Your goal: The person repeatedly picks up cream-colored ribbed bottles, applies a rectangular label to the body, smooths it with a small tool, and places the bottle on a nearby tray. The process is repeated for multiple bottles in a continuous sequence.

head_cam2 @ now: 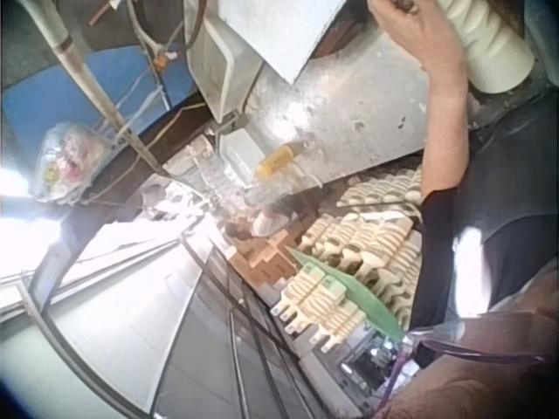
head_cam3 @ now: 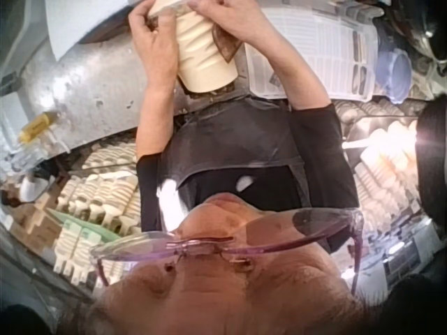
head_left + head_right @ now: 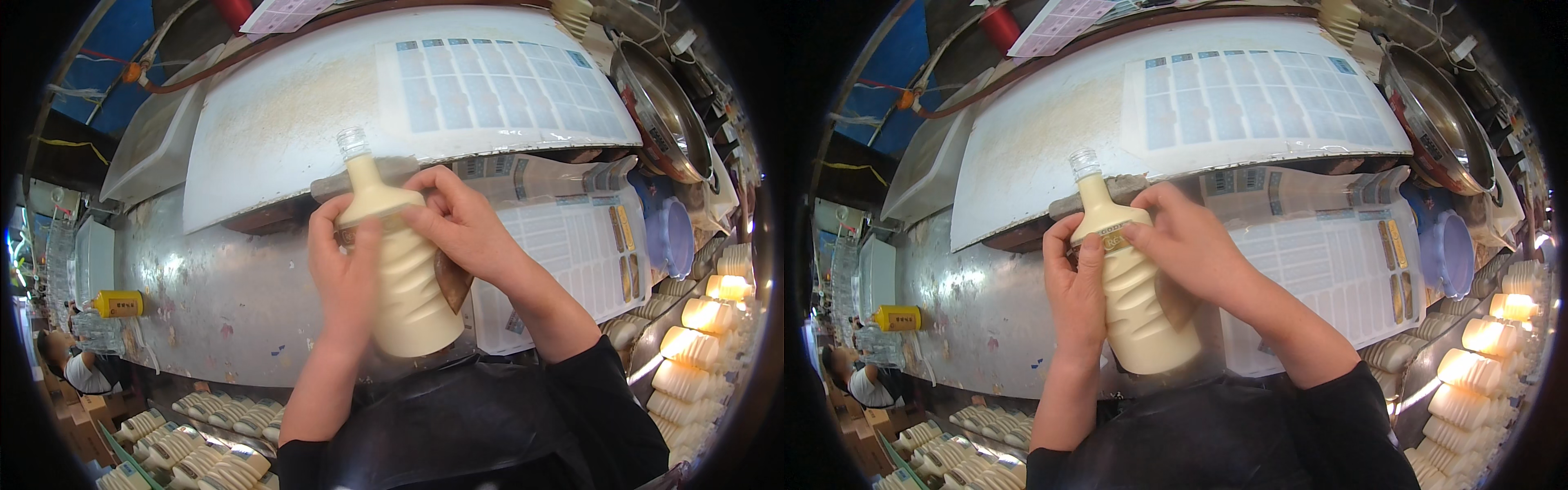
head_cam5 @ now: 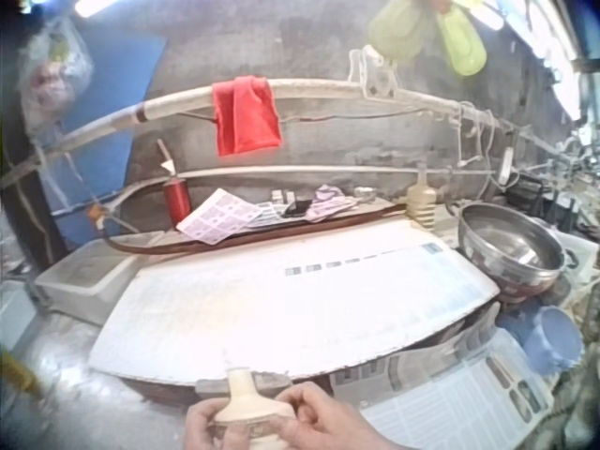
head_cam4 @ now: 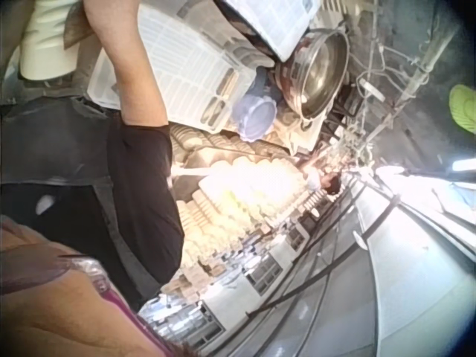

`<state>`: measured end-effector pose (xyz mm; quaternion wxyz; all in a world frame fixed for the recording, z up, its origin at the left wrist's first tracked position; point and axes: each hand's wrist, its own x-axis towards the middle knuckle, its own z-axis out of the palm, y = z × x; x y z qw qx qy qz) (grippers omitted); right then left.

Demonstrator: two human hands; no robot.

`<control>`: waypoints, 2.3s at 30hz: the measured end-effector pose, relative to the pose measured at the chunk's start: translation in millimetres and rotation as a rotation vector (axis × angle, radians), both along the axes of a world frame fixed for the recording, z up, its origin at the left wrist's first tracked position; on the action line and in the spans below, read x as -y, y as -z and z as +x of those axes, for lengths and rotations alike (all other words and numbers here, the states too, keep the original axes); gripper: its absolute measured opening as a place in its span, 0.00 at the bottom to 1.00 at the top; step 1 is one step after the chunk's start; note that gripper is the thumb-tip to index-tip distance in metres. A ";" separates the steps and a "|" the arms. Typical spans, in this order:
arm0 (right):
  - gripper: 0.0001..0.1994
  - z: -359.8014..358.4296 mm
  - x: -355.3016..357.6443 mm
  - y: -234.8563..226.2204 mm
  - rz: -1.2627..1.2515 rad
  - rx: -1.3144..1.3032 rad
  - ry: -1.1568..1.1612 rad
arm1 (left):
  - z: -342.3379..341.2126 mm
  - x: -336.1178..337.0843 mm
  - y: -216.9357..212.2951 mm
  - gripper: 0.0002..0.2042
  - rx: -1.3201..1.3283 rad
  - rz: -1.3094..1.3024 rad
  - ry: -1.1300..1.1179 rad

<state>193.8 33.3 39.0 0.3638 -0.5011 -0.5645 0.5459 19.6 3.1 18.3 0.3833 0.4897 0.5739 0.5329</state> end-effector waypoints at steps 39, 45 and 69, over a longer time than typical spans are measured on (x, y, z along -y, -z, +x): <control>0.11 1.3 -5.7 8.5 0.008 -0.101 -0.006 | -0.2 0.0 0.9 0.20 0.037 0.021 0.019; 0.13 1.5 -4.7 7.7 -0.026 -0.048 -0.031 | 0.9 1.3 0.2 0.18 0.116 0.016 0.006; 0.11 2.0 -4.7 6.8 -0.044 -0.088 -0.017 | -0.2 0.1 3.0 0.16 0.028 0.036 0.030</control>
